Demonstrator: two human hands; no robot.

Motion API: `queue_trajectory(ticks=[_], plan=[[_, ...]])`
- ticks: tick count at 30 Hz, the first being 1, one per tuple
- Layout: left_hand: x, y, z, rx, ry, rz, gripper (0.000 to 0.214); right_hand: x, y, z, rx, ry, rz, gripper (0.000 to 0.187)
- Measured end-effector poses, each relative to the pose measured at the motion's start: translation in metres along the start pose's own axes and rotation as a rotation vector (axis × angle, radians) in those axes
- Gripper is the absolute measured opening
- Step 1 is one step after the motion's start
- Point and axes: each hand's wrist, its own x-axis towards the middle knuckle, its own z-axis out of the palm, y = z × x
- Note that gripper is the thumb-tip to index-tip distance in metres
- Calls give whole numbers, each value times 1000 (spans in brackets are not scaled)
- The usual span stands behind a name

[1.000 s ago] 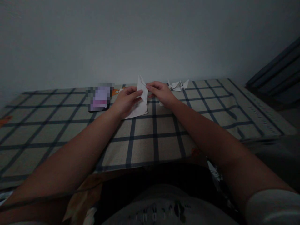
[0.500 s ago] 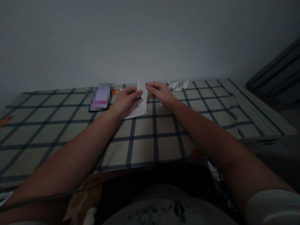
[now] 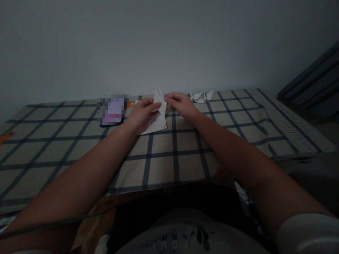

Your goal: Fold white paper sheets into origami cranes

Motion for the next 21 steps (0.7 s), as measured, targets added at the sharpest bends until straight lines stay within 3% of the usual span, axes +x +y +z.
queue_trajectory(ticks=[10, 21], plan=[[-1, 2, 1, -13, -13, 3, 23, 0, 3, -3, 16, -33, -75, 21], [2, -1, -1, 11, -16, 10, 22, -3, -3, 1, 15, -12, -33, 6]])
